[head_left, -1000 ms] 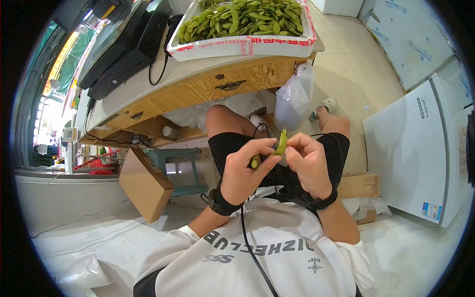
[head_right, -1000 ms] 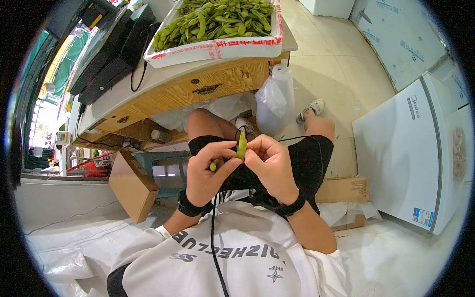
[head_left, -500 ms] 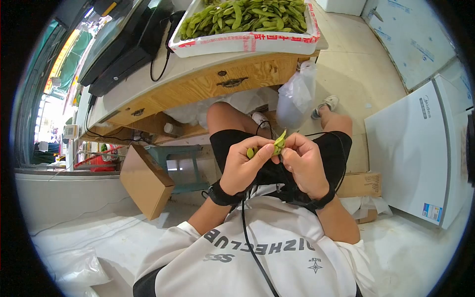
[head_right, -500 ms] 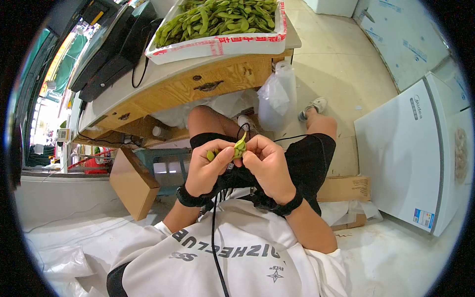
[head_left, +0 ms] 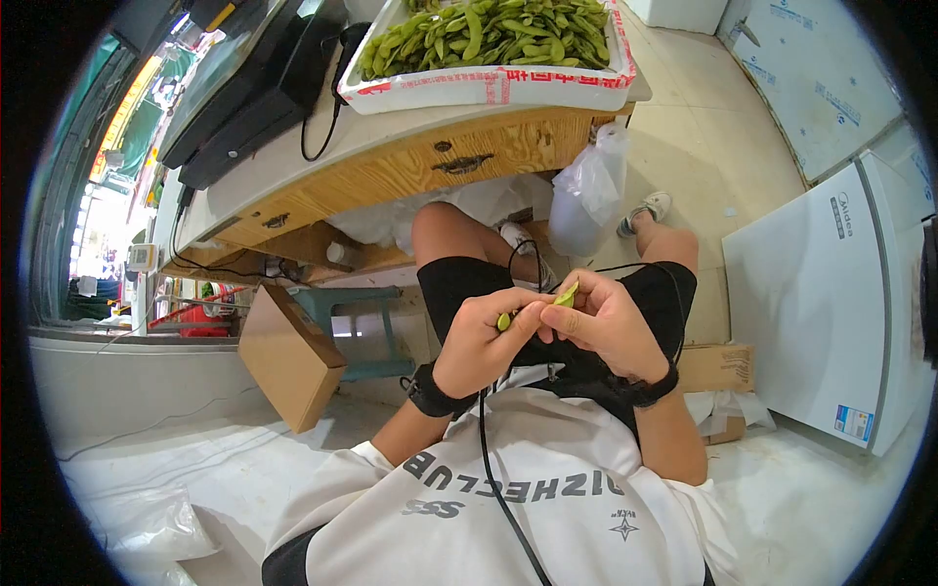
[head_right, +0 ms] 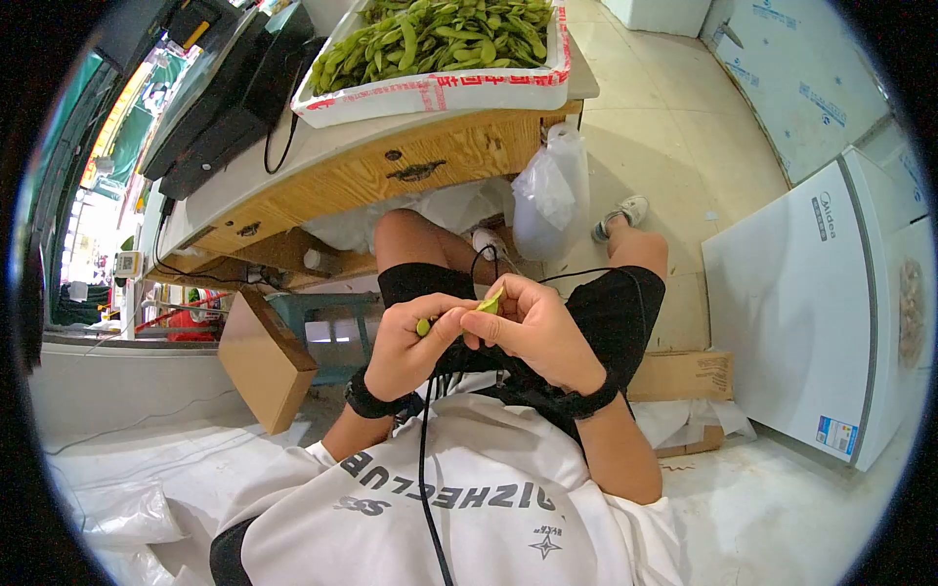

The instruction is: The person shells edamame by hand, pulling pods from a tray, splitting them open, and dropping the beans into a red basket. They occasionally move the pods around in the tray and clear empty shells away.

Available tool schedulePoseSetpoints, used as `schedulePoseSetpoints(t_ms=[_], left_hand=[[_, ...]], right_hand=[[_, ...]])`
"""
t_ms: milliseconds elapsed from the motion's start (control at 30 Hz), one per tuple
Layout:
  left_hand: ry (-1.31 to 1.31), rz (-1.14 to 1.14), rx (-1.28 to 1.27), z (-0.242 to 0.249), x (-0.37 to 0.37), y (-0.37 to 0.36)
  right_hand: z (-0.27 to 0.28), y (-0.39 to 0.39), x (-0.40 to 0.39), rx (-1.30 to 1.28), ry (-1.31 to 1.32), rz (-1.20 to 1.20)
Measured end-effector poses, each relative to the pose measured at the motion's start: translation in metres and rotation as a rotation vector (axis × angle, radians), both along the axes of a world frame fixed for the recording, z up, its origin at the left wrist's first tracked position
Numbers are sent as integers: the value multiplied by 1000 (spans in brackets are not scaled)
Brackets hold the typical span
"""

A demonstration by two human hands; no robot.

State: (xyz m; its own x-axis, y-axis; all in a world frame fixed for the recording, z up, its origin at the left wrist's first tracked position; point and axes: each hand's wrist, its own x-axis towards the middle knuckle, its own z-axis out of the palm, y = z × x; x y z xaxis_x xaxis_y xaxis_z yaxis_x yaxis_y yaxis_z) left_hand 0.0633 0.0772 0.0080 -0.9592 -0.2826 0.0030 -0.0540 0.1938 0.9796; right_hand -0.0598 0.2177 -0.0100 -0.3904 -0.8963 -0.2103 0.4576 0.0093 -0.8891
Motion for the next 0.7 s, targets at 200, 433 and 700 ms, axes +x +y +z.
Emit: schedulePoseSetpoints(t_ms=[200, 433, 700], left_hand=[[-25, 41, -172, 8, 6, 9], [141, 144, -684, 6, -2, 15], [153, 229, -654, 4, -3, 12]], right_hand=[[1, 7, 1, -52, -166, 81], [-6, 0, 5, -34, -223, -29], [-1, -1, 3, -96, -394, -59]])
